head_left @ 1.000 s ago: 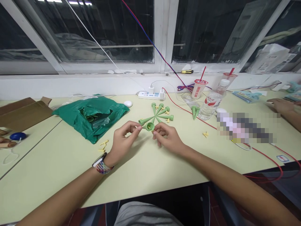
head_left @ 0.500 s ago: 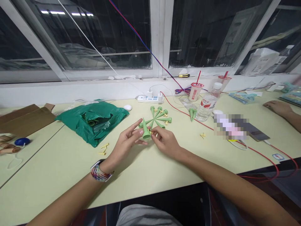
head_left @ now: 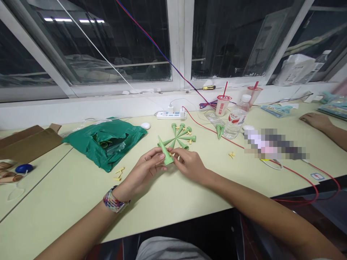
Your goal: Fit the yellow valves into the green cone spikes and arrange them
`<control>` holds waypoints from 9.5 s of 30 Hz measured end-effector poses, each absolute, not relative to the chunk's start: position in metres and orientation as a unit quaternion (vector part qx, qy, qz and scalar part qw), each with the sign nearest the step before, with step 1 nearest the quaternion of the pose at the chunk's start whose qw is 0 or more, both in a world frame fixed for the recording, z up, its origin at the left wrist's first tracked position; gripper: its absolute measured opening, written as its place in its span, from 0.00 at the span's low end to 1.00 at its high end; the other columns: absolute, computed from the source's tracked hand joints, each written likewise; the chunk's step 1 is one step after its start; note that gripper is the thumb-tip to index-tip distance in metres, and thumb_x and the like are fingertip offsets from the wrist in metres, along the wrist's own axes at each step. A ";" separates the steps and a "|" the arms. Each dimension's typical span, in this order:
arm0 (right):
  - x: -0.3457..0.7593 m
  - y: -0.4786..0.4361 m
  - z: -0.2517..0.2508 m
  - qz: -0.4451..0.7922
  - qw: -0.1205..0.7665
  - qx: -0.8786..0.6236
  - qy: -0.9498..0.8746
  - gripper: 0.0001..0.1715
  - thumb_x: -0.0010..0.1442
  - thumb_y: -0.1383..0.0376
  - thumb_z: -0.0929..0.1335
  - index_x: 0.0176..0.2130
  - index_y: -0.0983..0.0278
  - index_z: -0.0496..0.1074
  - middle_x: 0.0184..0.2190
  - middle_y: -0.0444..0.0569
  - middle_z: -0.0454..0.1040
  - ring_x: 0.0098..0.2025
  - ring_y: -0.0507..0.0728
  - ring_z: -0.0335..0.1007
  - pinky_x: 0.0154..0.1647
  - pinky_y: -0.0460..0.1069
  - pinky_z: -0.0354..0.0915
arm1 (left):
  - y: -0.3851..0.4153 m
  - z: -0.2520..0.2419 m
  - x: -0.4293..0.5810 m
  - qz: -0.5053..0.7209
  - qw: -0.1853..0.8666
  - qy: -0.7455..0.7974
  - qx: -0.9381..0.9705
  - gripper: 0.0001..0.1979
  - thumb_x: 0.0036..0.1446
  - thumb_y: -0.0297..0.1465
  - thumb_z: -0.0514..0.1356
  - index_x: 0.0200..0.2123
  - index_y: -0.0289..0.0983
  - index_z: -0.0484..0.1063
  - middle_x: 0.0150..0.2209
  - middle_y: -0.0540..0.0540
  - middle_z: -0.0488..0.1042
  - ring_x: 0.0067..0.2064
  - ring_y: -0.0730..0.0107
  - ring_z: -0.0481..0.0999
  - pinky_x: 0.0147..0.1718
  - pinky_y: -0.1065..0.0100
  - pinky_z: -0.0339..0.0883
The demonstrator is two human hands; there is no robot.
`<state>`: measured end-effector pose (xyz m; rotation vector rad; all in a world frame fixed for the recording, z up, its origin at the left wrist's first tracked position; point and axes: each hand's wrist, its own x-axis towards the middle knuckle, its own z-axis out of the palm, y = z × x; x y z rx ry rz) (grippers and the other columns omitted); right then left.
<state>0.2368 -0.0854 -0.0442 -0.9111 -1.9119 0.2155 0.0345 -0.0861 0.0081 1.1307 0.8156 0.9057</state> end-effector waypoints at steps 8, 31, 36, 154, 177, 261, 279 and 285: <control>0.235 -0.089 -0.041 0.083 0.470 -0.383 -0.791 0.12 0.72 0.64 0.65 0.51 0.63 0.73 0.34 0.45 0.81 0.25 0.49 0.70 0.28 0.46 0.61 | -0.054 0.025 0.024 0.500 0.598 0.389 0.491 0.13 0.54 0.39 0.72 0.41 0.41 0.78 0.47 0.47 0.78 0.45 0.62 0.80 0.40 0.65 0.78; 0.241 -0.092 -0.031 0.058 0.440 -0.375 -0.814 0.18 0.77 0.60 0.58 0.49 0.64 0.73 0.29 0.45 0.80 0.28 0.52 0.72 0.29 0.47 0.57 | 0.064 0.013 0.006 0.120 0.101 0.485 0.860 0.22 0.63 0.46 0.57 0.51 0.45 0.84 0.47 0.44 0.85 0.44 0.53 0.83 0.38 0.64 0.68; 0.242 -0.092 -0.030 0.053 0.427 -0.375 -0.821 0.18 0.76 0.63 0.56 0.46 0.63 0.73 0.32 0.46 0.80 0.30 0.51 0.72 0.29 0.48 0.56 | 0.059 0.007 -0.005 0.147 0.104 0.474 0.862 0.25 0.63 0.46 0.57 0.57 0.41 0.80 0.54 0.42 0.81 0.44 0.54 0.82 0.44 0.63 0.70; 0.352 -0.020 -0.016 -0.061 0.183 -0.814 -0.549 0.22 0.71 0.70 0.60 0.60 0.66 0.69 0.54 0.62 0.72 0.50 0.64 0.76 0.46 0.53 0.68 | 0.052 -0.009 -0.014 0.277 0.188 0.467 0.819 0.25 0.63 0.47 0.59 0.56 0.38 0.74 0.59 0.36 0.74 0.51 0.53 0.81 0.50 0.57 0.77; 0.275 -0.093 -0.021 0.100 0.435 -0.452 -0.772 0.10 0.73 0.63 0.65 0.42 0.60 0.76 0.39 0.45 0.78 0.31 0.51 0.70 0.36 0.49 0.67 | -0.028 0.012 0.024 0.464 0.458 0.377 0.658 0.29 0.59 0.47 0.70 0.59 0.40 0.76 0.43 0.40 0.84 0.45 0.50 0.85 0.48 0.52 0.81; 0.225 -0.069 -0.024 -0.046 0.493 -0.308 -0.813 0.08 0.71 0.69 0.67 0.43 0.62 0.78 0.49 0.55 0.78 0.53 0.59 0.73 0.53 0.55 0.73 | -0.037 -0.006 0.000 0.408 0.570 0.380 0.603 0.23 0.49 0.40 0.77 0.47 0.39 0.81 0.36 0.41 0.85 0.38 0.57 0.85 0.42 0.59 0.81; 0.219 -0.075 -0.025 0.221 0.573 -0.338 -0.713 0.11 0.67 0.58 0.73 0.35 0.62 0.80 0.33 0.48 0.82 0.38 0.56 0.76 0.43 0.52 0.73 | -0.043 -0.006 0.002 0.419 0.514 0.390 0.639 0.20 0.48 0.40 0.79 0.41 0.40 0.78 0.30 0.47 0.83 0.30 0.64 0.82 0.35 0.63 0.78; 0.218 -0.070 -0.024 0.435 0.559 -0.366 -0.604 0.16 0.57 0.52 0.78 0.32 0.63 0.81 0.32 0.47 0.82 0.36 0.56 0.79 0.41 0.51 0.74 | -0.056 0.001 0.012 0.450 0.449 0.414 0.651 0.25 0.44 0.44 0.79 0.39 0.38 0.76 0.33 0.45 0.84 0.32 0.60 0.84 0.36 0.60 0.79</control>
